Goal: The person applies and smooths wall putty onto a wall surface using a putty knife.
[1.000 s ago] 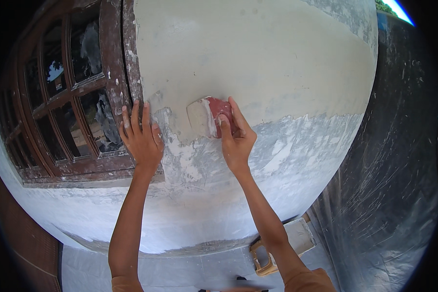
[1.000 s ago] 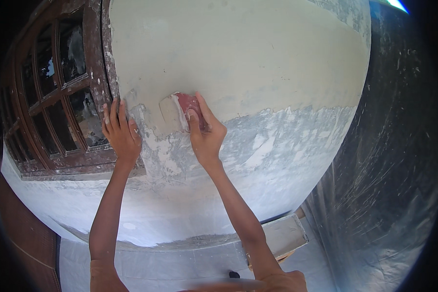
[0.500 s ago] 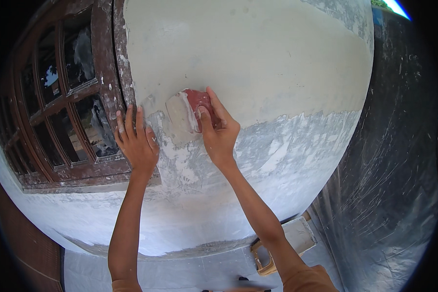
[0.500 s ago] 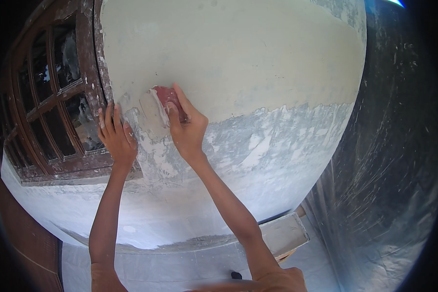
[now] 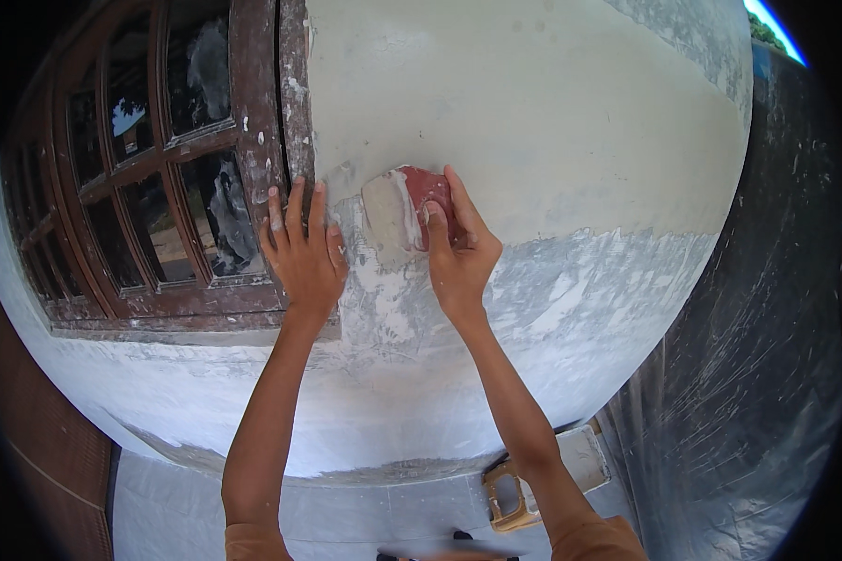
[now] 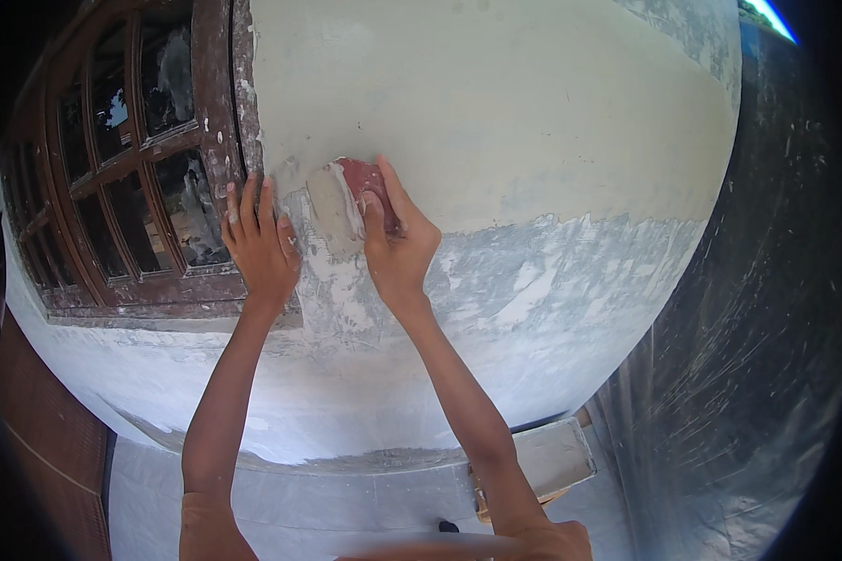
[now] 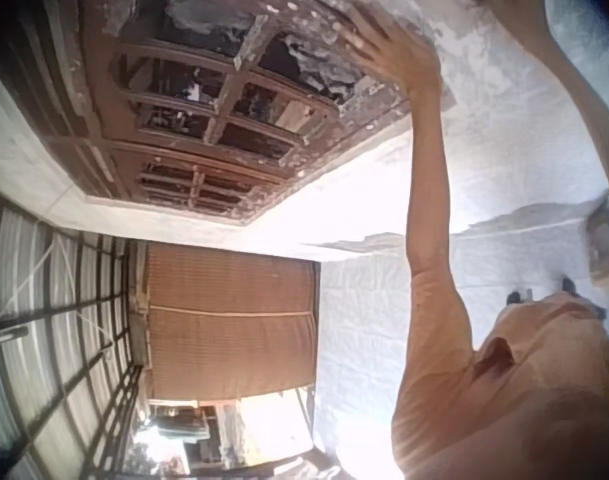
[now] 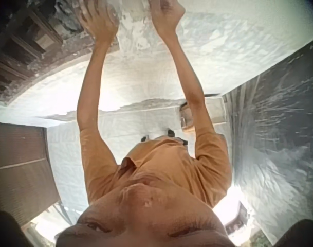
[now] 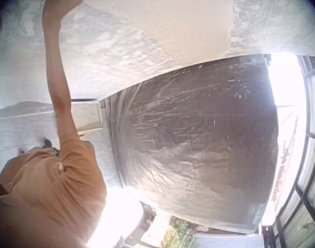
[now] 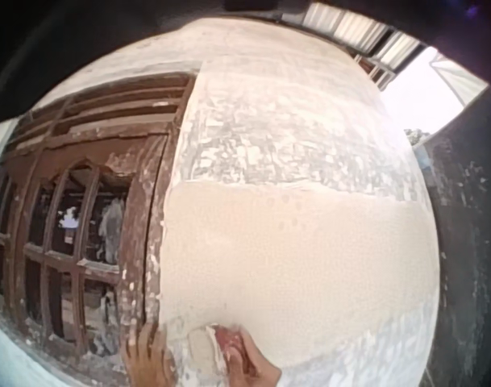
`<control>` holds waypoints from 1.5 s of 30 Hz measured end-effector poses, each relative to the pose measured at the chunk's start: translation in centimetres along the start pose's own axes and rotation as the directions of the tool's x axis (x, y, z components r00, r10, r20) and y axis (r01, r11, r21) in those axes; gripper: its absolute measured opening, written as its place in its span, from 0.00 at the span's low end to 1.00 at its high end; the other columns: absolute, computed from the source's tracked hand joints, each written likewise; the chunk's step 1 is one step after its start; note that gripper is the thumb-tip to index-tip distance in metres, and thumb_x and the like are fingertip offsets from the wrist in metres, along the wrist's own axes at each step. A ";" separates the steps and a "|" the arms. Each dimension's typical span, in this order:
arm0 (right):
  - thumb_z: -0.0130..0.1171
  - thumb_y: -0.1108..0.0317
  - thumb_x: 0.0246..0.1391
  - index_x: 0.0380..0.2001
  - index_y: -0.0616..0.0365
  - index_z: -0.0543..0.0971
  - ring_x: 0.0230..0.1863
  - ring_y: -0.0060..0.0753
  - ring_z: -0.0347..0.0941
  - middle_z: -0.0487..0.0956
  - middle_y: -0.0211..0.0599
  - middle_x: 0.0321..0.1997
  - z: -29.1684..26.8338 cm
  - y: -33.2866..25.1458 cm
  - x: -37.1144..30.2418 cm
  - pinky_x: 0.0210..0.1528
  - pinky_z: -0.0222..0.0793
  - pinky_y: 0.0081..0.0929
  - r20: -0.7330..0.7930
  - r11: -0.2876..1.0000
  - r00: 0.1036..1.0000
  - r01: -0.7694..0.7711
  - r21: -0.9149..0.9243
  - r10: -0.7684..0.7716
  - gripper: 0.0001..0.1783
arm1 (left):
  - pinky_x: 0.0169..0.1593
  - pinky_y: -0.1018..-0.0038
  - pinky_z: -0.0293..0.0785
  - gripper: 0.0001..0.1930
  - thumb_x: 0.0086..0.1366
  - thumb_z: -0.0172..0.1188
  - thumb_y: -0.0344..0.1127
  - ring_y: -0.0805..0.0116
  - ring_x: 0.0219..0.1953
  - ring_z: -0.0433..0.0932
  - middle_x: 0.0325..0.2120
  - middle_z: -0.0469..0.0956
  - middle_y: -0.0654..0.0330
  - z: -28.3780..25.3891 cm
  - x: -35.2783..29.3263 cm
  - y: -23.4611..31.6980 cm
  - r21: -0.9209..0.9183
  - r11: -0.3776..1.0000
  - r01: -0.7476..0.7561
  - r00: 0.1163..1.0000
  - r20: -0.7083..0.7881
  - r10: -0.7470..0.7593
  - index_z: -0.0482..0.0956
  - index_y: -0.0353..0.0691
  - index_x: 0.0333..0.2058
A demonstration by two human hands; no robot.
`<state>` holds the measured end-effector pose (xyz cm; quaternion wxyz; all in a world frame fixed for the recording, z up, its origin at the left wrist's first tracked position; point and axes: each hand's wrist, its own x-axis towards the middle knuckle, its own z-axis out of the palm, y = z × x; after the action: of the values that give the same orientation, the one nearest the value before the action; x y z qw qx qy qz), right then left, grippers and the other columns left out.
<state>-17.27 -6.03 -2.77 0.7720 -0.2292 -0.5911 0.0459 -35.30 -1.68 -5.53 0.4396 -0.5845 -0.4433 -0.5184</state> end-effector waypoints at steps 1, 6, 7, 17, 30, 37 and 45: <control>0.56 0.75 0.60 0.58 0.64 0.72 0.48 0.25 0.76 0.80 0.45 0.49 -0.8 0.0 0.1 0.50 0.72 0.22 -0.058 0.999 0.998 -0.035 0.021 0.036 0.22 | 0.65 0.48 0.44 0.25 0.72 0.33 0.41 0.48 0.69 0.50 0.65 0.58 0.54 0.1 0.0 0.0 -0.009 1.000 -0.012 1.000 -0.005 0.012 0.59 0.43 0.65; 0.54 0.75 0.62 0.60 0.64 0.70 0.48 0.26 0.76 0.79 0.46 0.51 -4.5 -1.1 1.3 0.50 0.73 0.23 -0.236 0.996 0.970 -0.030 0.088 0.050 0.23 | 0.64 0.49 0.46 0.25 0.72 0.34 0.41 0.48 0.68 0.51 0.65 0.59 0.53 0.3 -0.2 0.7 -0.065 0.998 -0.005 1.000 -0.016 0.004 0.60 0.43 0.65; 0.54 0.76 0.62 0.61 0.64 0.69 0.48 0.26 0.76 0.78 0.46 0.51 -4.5 -1.4 1.4 0.50 0.73 0.24 -0.233 0.994 0.970 -0.042 0.096 0.063 0.23 | 0.64 0.49 0.46 0.25 0.72 0.34 0.41 0.48 0.68 0.51 0.65 0.59 0.53 0.3 -0.2 0.5 -0.066 0.998 -0.003 1.000 -0.016 0.002 0.60 0.43 0.65; 0.54 0.75 0.62 0.60 0.62 0.70 0.43 0.23 0.77 0.80 0.45 0.48 -5.2 -2.2 1.9 0.46 0.73 0.20 -0.313 0.991 0.945 -0.063 0.119 0.098 0.23 | 0.63 0.51 0.49 0.24 0.73 0.34 0.41 0.49 0.68 0.53 0.65 0.60 0.55 0.2 -0.3 0.5 -0.060 0.998 -0.024 0.999 -0.030 0.022 0.60 0.44 0.65; 0.51 0.73 0.63 0.63 0.63 0.66 0.49 0.30 0.76 0.78 0.49 0.51 -12.7 1.5 0.1 0.48 0.76 0.28 -0.418 0.996 0.905 -0.092 -0.023 0.074 0.25 | 0.64 0.49 0.47 0.25 0.73 0.32 0.42 0.48 0.69 0.52 0.65 0.59 0.54 0.3 0.0 0.5 -0.042 0.999 -0.023 0.999 -0.039 0.022 0.58 0.44 0.65; 0.55 0.75 0.61 0.59 0.63 0.72 0.46 0.21 0.75 0.80 0.42 0.50 -3.0 1.1 -3.2 0.48 0.70 0.19 -0.015 0.985 0.995 -0.093 0.143 0.096 0.22 | 0.64 0.49 0.47 0.24 0.72 0.35 0.41 0.49 0.69 0.51 0.65 0.59 0.56 0.1 0.1 0.4 -0.021 1.000 -0.011 0.999 -0.038 0.011 0.61 0.46 0.65; 0.56 0.74 0.61 0.59 0.62 0.72 0.48 0.24 0.75 0.79 0.42 0.51 -10.5 3.3 0.5 0.52 0.69 0.22 -0.192 0.994 0.978 -0.066 0.086 0.082 0.23 | 0.64 0.49 0.47 0.24 0.73 0.35 0.42 0.49 0.69 0.50 0.66 0.59 0.59 -0.4 -0.1 0.6 0.076 0.997 -0.008 1.000 -0.021 0.009 0.62 0.50 0.65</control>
<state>-6.68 -6.07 -5.71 0.8326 -0.2238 -0.5011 0.0752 -34.80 -2.18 -5.60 0.4684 -0.5636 -0.4556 -0.5054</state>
